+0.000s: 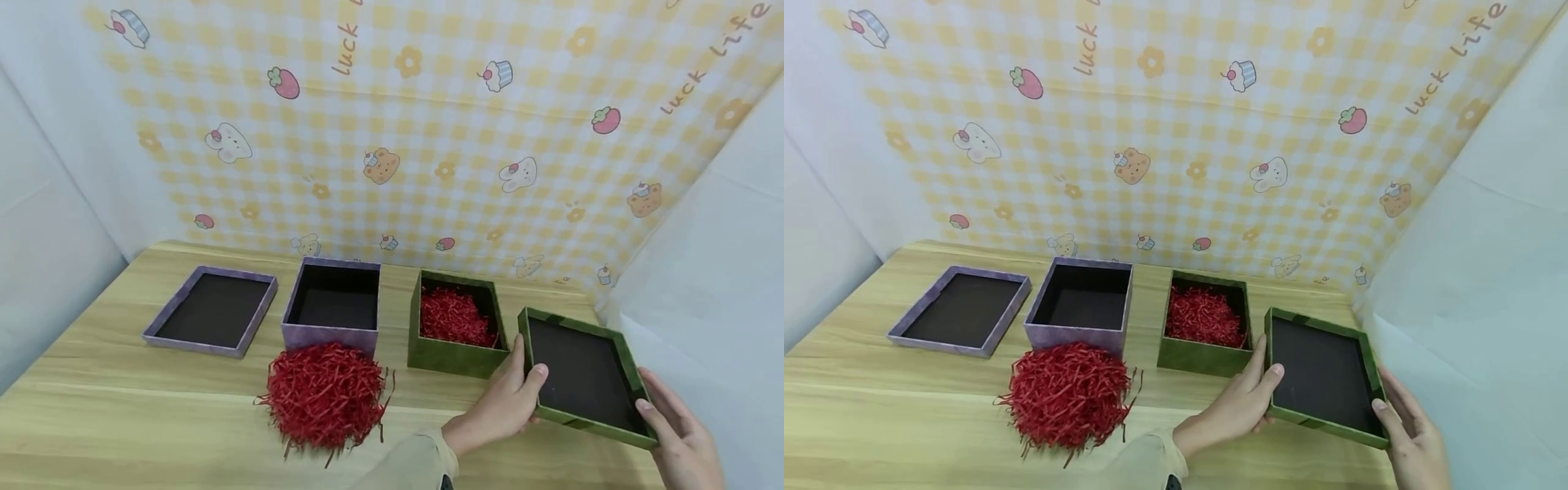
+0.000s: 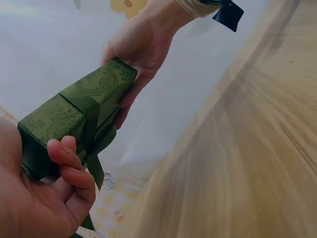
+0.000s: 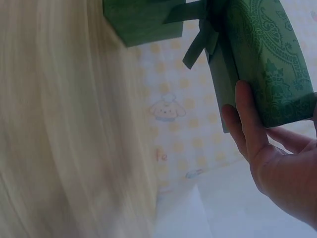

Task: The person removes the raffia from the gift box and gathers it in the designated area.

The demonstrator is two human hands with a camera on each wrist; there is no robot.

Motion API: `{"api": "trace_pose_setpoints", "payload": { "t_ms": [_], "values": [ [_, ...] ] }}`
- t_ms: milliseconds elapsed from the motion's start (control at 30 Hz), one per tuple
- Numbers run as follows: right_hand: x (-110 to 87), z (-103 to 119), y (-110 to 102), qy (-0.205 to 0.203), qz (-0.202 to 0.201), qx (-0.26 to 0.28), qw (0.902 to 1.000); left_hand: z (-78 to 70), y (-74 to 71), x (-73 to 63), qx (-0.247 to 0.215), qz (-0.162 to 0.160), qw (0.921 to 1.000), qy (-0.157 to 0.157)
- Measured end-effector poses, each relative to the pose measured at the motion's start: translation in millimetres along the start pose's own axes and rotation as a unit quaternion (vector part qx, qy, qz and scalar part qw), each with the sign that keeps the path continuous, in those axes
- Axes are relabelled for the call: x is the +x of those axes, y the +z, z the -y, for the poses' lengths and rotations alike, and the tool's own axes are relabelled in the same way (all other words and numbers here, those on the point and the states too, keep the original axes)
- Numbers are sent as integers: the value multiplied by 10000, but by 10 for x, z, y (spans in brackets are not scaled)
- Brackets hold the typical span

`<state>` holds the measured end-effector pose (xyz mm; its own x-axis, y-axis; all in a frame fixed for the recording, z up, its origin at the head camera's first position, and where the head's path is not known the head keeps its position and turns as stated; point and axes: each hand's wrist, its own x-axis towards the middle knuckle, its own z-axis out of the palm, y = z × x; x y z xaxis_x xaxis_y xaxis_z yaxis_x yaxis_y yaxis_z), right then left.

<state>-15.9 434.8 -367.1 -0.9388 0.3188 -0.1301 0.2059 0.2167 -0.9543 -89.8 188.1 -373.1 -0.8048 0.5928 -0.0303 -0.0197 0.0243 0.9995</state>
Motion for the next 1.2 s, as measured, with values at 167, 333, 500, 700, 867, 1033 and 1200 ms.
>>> {"api": "trace_pose_setpoints", "payload": {
  "t_ms": [167, 333, 500, 700, 867, 1033, 1200],
  "values": [
    [34, -116, -119, 16, -20, 354, 9994, 57, 134, 63, 318, -36, 9995, -69],
    [105, -197, -203, 60, 115, 358, 9993, 130, 199, 133, 378, -108, 9992, -68],
    [181, -226, -170, 257, 444, 76, 9987, 254, 220, 181, 283, -380, 9989, -71],
    [243, -277, -59, 145, 423, 450, 9980, 411, 246, 217, 39, -586, 9983, 51],
    [303, -325, 13, 122, 522, 744, 9958, 541, 248, 246, 76, -763, 9970, -105],
    [371, -420, 46, 66, 533, 715, 9960, 642, 237, 278, 663, -975, 9929, -121],
    [409, -442, 72, -28, 325, 156, 9993, 699, 244, 324, 880, -1084, 9902, 7]
  ]
}}
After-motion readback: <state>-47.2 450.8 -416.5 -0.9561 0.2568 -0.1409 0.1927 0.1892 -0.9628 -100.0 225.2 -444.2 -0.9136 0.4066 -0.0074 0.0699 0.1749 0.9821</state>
